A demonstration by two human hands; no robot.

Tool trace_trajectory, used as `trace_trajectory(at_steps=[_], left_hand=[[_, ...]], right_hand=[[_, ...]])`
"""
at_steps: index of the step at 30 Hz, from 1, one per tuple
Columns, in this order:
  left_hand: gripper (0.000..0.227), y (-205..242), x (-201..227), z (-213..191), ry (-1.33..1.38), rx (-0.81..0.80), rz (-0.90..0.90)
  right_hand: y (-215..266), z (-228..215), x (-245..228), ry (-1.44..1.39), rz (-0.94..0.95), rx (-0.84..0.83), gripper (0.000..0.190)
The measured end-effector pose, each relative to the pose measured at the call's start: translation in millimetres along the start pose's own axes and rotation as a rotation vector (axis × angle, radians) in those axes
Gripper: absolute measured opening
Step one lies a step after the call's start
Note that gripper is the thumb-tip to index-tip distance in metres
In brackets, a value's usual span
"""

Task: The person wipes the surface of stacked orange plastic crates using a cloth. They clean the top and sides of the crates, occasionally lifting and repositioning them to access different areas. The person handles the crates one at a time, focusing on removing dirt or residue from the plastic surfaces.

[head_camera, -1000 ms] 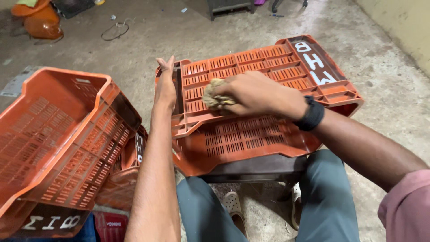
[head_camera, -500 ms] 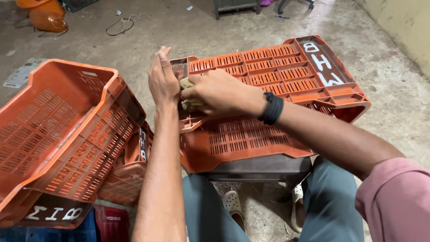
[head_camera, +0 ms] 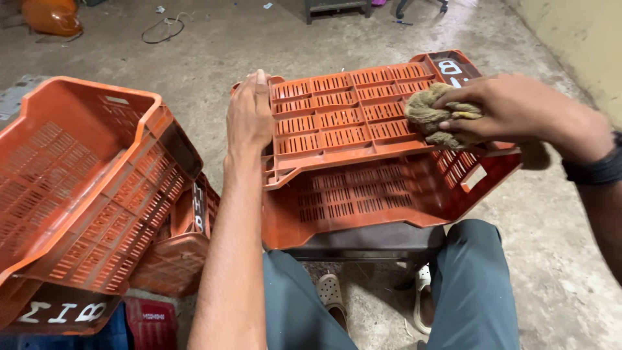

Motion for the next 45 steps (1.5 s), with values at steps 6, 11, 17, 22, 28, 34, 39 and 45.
trace_trajectory(at_steps=[6,11,17,22,28,34,39,45], left_hand=[[0.069,1.7,-4.9,18.5,-0.01,-0.092,0.023],[0.064,1.9,-16.1,29.1,-0.07,-0.235,0.015],[0.062,9.0,10.3,25.5,-0.061,-0.246,0.099],[0.061,11.6,16.6,15.9,0.003,-0.22,0.089],[0.062,13.2,23.3,20.5,-0.019,-0.253,0.098],[0.067,12.3,16.1,23.4,-0.041,-0.274,0.096],[0.074,13.0,-3.2,30.5,0.002,-0.445,-0.114],[0.078,13.4,18.0,20.8,0.081,-0.263,0.047]], right_hand=[[-9.4,36.3,-135.8,-0.456,-0.615,0.211,0.045],[-23.2,74.9,-242.7,-0.366,-0.576,0.265,0.034],[-8.5,47.9,-152.1,-0.386,-0.539,0.261,0.046],[33.1,9.9,-22.5,-0.212,-0.119,0.21,0.045],[33.7,4.6,-16.9,-0.198,-0.127,0.229,0.041],[-16.9,48.5,-149.4,-0.37,-0.363,0.389,0.033],[-25.3,67.7,-232.7,-0.492,-0.479,0.363,0.04],[13.7,51.2,-153.3,-0.475,-0.478,0.527,0.039]])
Point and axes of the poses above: each hand's wrist, its own y-axis away from the middle knuckle, its own z-axis out of the palm, x = y × z, the point moved 9 cm from there along -y, towards the middle knuckle, and after that the axes turned 15 degrees about -y, right-handed, at the moved point
